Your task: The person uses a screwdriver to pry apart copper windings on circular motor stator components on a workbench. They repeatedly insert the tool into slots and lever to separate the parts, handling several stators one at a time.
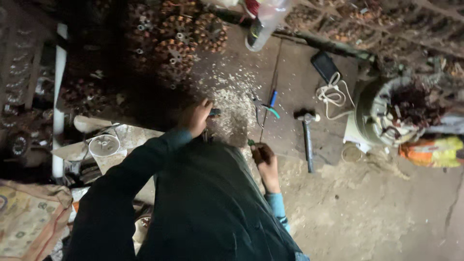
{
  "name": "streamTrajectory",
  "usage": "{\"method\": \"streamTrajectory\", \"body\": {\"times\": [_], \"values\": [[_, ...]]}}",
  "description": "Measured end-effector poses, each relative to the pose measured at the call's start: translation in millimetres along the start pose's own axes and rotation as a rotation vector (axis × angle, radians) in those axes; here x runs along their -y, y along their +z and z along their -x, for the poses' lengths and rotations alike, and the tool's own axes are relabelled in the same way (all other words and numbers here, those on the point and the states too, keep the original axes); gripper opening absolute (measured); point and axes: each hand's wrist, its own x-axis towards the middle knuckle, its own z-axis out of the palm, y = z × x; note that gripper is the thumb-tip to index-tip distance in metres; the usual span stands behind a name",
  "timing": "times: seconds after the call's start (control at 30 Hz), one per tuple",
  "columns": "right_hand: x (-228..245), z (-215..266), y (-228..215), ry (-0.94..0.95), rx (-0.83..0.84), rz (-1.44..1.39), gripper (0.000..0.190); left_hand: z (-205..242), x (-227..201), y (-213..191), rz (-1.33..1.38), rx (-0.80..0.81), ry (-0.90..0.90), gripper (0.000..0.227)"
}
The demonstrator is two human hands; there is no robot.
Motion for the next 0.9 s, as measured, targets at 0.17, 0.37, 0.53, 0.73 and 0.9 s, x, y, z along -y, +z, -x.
{"method": "streamTrajectory", "body": {"times": [0.17,0.37,0.53,0.73,0.9], "values": [[39,-20,-17,-0.237,-0.106,0.458,0.016,-33,8,76,0.306,-0.052,0.189,0.047],[86,-14,-9,-0.090,-0.197,0.664,0.019,-40,6,91,0.394,0.089,0.368,0.051],[100,-24,-5,-0.184,-0.103,0.707,0.021,-45,5,68,0.232,0.192,0.315,0.058],[102,-80,-25,0.078,0.116,0.842,0.033,-46,3,85,0.396,0.195,0.358,0.074],[99,-80,-7,-0.084,0.123,0.947,0.033,-41,2,85,0.426,0.286,0.300,0.081]]}}
